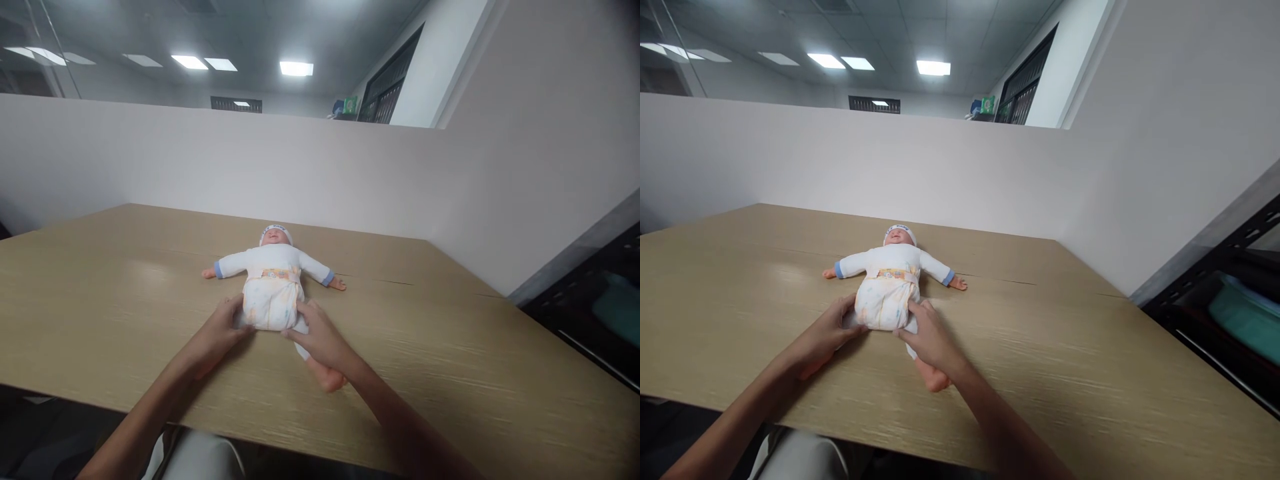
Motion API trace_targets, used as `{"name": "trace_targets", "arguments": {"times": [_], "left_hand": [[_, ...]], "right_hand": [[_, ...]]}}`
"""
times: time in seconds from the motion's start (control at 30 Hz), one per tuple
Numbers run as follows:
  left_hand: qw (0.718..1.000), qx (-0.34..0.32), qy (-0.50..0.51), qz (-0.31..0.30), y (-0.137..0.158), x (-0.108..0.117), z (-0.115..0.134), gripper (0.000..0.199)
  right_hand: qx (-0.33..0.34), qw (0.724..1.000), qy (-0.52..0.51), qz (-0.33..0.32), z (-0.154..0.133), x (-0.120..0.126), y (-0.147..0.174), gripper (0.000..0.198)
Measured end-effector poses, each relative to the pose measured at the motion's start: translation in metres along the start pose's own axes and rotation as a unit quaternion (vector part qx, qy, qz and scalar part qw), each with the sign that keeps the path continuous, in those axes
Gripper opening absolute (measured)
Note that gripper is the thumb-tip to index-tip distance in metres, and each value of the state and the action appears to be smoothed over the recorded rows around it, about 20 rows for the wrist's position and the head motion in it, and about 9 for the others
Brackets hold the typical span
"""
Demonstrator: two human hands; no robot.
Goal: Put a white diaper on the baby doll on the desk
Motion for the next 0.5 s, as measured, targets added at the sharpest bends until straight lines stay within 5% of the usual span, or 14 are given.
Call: {"name": "trace_targets", "arguments": {"times": [0.37, 0.5], "left_hand": [[1.000, -0.028, -0.009, 0.007, -0.001, -0.002, -0.002, 0.065], [0.999, -0.008, 0.046, 0.008, -0.005, 0.003, -0.003, 0.053]], "right_hand": [[0.040, 0.999, 0.003, 0.014, 0.006, 0.001, -0.002, 0.033], [0.048, 0.996, -0.078, 0.021, 0.011, -0.001, 0.000, 0.045]]}}
Point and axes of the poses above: each hand's wrist, its own y-axis away from the middle knuckle, its own x-axis out of the back of the hand, z = x × y, the point moved 2 cm from there along -y, towards the middle knuckle, and after that the axes turned 6 degrees about y, right-handed, at the moved point
